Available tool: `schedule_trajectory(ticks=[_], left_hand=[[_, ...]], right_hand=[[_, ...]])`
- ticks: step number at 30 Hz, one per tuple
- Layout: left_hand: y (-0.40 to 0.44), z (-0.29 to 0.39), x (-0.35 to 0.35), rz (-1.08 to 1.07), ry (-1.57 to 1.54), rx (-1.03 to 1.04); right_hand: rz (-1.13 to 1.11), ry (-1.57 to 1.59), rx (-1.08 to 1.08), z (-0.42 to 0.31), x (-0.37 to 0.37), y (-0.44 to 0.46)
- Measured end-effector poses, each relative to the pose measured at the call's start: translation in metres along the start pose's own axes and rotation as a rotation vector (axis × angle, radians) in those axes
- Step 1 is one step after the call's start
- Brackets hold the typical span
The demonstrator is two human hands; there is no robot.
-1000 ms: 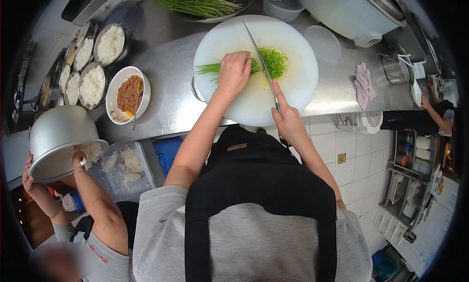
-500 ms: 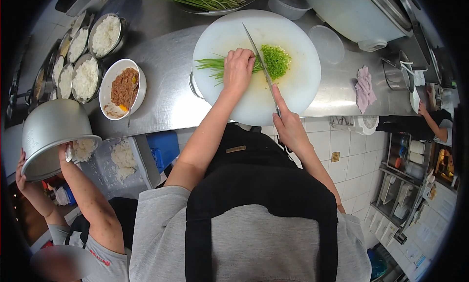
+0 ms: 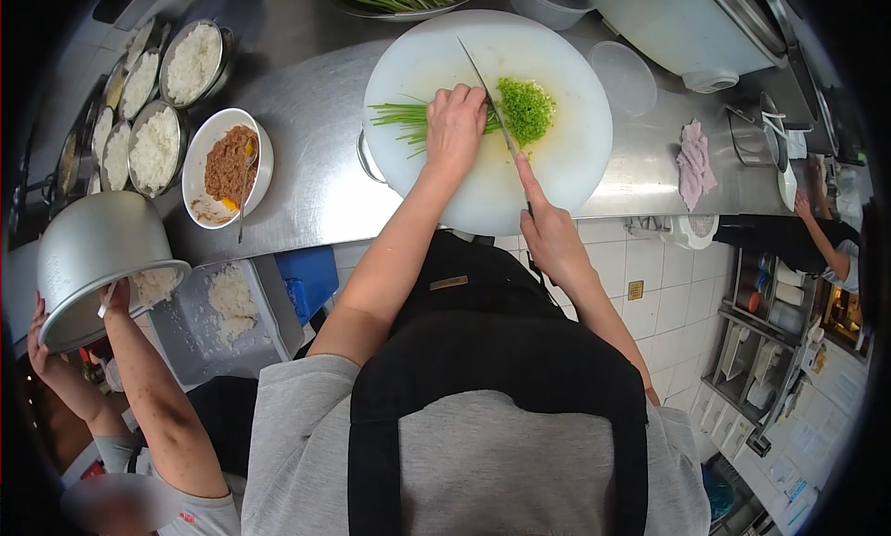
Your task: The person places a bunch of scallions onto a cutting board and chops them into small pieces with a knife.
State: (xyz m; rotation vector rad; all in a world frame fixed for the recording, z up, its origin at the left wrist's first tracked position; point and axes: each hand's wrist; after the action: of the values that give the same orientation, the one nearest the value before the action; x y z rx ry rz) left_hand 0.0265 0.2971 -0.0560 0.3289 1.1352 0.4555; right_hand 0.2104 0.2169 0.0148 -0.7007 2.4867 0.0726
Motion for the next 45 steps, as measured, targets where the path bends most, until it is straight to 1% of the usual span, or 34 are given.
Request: schedule_trajectory(ticks=[3,5,6,8,12,14,17,20,23,26,30,32,36,38,40,42,45], left_hand=[[0.000,-0.002,0.002,0.012,-0.022,0.006],[0.000,-0.001,0.002,0.020,-0.033,0.013],[0.001,-0.001,0.001,0.020,-0.033,0.012],[-0.001,-0.002,0.000,0.008,-0.031,0.002],[0.000,-0.001,0.000,0.005,-0.029,-0.001],[0.000,-0.001,-0.001,0.005,-0.028,-0.006],[0.003,0.001,-0.001,0.007,-0.028,0.007],[0.000,-0.001,-0.001,-0.005,-0.035,-0.012],[0.002,0.000,-0.001,0.020,-0.053,-0.006],[0.000,-0.003,-0.001,0.004,-0.049,-0.003],[0.002,-0.002,-0.002,0.028,-0.063,0.007],[0.000,-0.002,0.000,0.024,-0.062,0.000],[0.000,-0.003,-0.001,0.024,-0.078,0.000],[0.000,-0.002,-0.003,0.022,-0.079,0.003],[0.000,-0.002,-0.003,0.036,-0.092,0.019],[0.000,-0.003,-0.002,0.041,-0.085,0.014],[-0.001,-0.003,-0.001,0.040,-0.087,0.010]], right_hand=[[0.026,-0.003,0.014,0.006,0.003,0.015],[-0.039,0.071,0.168,-0.010,-0.007,0.025],[-0.038,0.069,0.160,-0.011,-0.008,0.024],[0.030,0.020,-0.002,-0.010,-0.005,0.009],[0.020,0.007,0.007,-0.002,0.007,0.004],[0.007,-0.037,0.068,0.001,0.009,0.018],[-0.020,-0.039,0.081,-0.007,-0.002,0.026],[0.041,-0.003,0.012,-0.008,-0.001,0.006],[0.020,0.007,0.024,0.000,0.009,0.001],[-0.007,-0.030,0.064,0.002,0.008,0.021],[-0.032,-0.025,0.077,-0.010,-0.001,0.022],[0.011,0.006,0.024,-0.012,0.000,0.006],[-0.001,0.013,0.080,-0.002,0.010,0.014],[-0.001,-0.029,0.033,0.003,0.010,0.029],[-0.004,-0.020,0.045,-0.006,0.002,0.028],[-0.024,-0.011,0.060,-0.010,0.002,0.020],[0.026,0.036,0.007,-0.006,0.010,0.006]])
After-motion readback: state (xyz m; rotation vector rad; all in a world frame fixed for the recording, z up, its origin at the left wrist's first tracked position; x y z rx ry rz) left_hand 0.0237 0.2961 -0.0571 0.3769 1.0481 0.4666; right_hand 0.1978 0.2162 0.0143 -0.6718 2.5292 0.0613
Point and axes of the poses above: each hand's wrist, its own y-axis towards the middle knuckle, its own x-axis out of the palm, z = x × y, and after that the axes turned 10 degrees about y, right-handed
